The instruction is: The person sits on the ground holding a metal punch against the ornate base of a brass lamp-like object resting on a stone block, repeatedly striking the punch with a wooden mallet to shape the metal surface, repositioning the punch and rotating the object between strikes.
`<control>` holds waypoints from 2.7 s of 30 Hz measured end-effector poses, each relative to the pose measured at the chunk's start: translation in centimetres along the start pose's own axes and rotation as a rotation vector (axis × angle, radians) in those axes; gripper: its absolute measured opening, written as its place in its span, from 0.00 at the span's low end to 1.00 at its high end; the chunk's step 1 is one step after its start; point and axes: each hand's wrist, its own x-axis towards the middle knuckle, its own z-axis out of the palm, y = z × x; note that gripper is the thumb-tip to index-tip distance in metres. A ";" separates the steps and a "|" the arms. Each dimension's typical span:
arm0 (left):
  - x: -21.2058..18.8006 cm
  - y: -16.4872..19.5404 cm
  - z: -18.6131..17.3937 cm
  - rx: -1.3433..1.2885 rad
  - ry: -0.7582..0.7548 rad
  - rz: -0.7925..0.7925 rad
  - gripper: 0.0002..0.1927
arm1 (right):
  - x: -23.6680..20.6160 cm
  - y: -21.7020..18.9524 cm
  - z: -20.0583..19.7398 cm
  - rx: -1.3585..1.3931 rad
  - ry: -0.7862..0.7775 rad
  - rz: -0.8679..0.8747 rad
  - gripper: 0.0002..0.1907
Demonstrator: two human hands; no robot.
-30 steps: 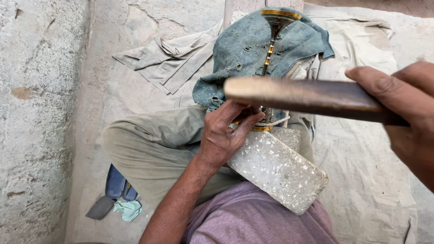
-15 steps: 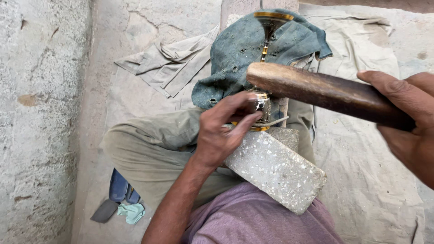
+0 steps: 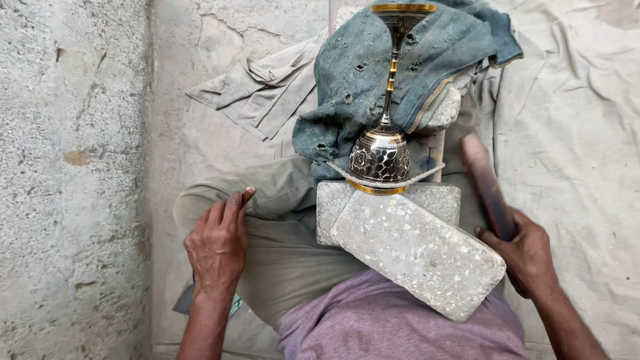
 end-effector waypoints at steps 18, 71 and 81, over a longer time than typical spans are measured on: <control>8.2 18.5 -1.4 -0.857 -0.160 0.237 0.20 | -0.8 -4.7 -5.6 0.920 -0.253 -0.362 0.26; 9.3 18.2 -1.1 -0.634 -0.134 0.372 0.24 | 0.5 -15.8 -8.2 -0.597 0.151 -0.767 0.25; 9.8 18.0 -1.3 -0.651 -0.147 0.443 0.25 | 0.6 -15.4 -7.8 -0.309 0.214 -0.598 0.19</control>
